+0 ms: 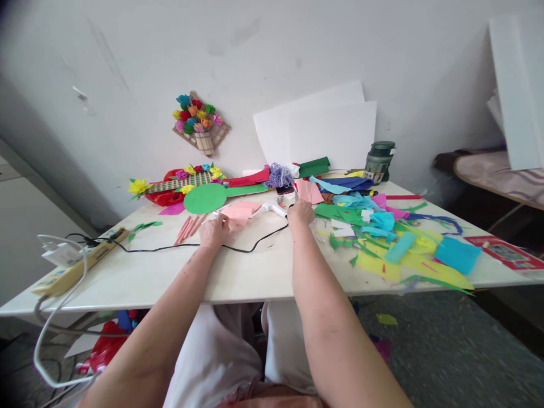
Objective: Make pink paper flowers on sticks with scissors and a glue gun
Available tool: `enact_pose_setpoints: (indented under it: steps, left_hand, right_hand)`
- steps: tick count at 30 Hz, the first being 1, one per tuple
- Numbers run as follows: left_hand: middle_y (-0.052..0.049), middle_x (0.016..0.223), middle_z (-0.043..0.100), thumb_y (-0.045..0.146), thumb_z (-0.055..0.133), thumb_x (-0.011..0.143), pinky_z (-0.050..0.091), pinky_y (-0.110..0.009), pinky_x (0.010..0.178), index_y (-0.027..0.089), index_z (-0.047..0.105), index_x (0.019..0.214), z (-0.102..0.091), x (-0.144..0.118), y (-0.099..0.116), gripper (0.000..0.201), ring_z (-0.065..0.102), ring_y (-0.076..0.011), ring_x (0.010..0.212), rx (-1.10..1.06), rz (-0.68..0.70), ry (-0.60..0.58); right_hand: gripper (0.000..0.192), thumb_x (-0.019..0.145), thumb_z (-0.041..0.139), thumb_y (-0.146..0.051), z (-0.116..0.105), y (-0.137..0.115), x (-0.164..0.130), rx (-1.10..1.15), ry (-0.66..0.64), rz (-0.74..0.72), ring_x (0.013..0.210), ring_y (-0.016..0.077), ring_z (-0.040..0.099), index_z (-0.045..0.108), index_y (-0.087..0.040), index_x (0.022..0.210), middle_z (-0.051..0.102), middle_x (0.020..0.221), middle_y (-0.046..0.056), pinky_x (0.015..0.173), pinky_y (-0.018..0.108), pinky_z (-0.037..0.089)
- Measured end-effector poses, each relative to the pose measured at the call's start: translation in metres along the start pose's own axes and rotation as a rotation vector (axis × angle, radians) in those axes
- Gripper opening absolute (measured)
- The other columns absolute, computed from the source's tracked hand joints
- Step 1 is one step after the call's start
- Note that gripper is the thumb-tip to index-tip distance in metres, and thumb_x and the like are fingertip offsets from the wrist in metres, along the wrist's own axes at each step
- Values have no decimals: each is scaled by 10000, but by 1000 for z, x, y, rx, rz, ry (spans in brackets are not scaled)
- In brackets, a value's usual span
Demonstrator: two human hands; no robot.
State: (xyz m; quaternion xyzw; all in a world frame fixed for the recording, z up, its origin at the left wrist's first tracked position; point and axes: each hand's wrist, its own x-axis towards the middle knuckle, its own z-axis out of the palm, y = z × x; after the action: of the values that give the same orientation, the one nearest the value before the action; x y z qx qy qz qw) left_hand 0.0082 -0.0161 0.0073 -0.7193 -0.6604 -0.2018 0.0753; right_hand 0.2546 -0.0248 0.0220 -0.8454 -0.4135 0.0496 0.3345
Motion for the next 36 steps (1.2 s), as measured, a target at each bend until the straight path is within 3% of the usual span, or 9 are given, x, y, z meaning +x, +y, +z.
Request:
enact_pose_setpoints:
  steps: [4, 9, 13, 17, 21, 24, 31, 36]
  left_hand:
    - [-89, 850, 685, 253, 459, 803, 433, -326, 729, 212, 617, 940, 3, 3, -5, 213, 633, -240, 843, -123, -36, 66]
    - [-53, 804, 689, 220, 525, 731, 450, -258, 762, 189, 607, 823, 10, 8, -12, 128, 639, -173, 807, -451, -69, 236]
    - [-38, 751, 682, 336, 578, 690, 472, -259, 728, 186, 589, 759, 15, 13, -18, 166, 640, -160, 724, -670, -217, 344]
    - [-30, 721, 671, 271, 600, 634, 477, -259, 698, 168, 587, 826, 19, 18, -22, 218, 633, -152, 693, -815, -338, 390]
    - [-5, 661, 629, 250, 626, 589, 465, -250, 630, 128, 537, 1010, 20, 18, -22, 447, 595, -131, 600, -1090, -319, 387]
    - [15, 620, 584, 239, 639, 567, 430, -228, 558, 108, 520, 1026, 21, 18, -20, 492, 544, -110, 540, -1272, -273, 370]
    - [25, 580, 523, 177, 533, 644, 361, -207, 497, 124, 574, 947, 27, 23, -20, 310, 457, -87, 493, -1262, -228, 434]
    - [-29, 726, 606, 173, 523, 676, 418, -235, 568, 142, 606, 925, 33, 28, -25, 264, 534, -119, 602, -1169, -225, 426]
  right_hand:
    - [347, 761, 533, -192, 2, 2, 0, -39, -8, -5, 1054, 330, 549, 646, -90, 1073, 602, 1082, 230, 766, 389, 473]
    - [335, 757, 538, -183, 1, 0, 2, -65, 49, -101, 1109, 341, 471, 653, -93, 1059, 559, 1150, 206, 832, 399, 432]
    - [297, 789, 485, -166, 3, -10, -4, -84, 63, -286, 1062, 291, 504, 672, -139, 1019, 589, 1103, 164, 865, 383, 382]
    - [284, 806, 471, -209, 12, -25, -21, -81, 36, -559, 1006, 247, 527, 670, -167, 1004, 626, 1067, 123, 872, 361, 343]
    - [285, 808, 484, -248, 26, -36, -39, -82, -4, -847, 1014, 244, 507, 674, -188, 1012, 655, 1045, 86, 925, 394, 295]
    - [249, 818, 489, -285, 35, -41, -47, -100, -52, -1013, 1052, 240, 485, 713, -207, 894, 643, 1106, 64, 982, 423, 244]
    - [339, 853, 436, -389, 59, -48, -51, -294, -73, -1208, 1300, 295, 291, 729, -220, 863, 566, 1246, 86, 1071, 546, -38]
    - [307, 847, 460, -347, 66, -51, -54, -384, -109, -1207, 1299, 309, 300, 724, -197, 895, 670, 1023, 110, 1065, 571, -48]
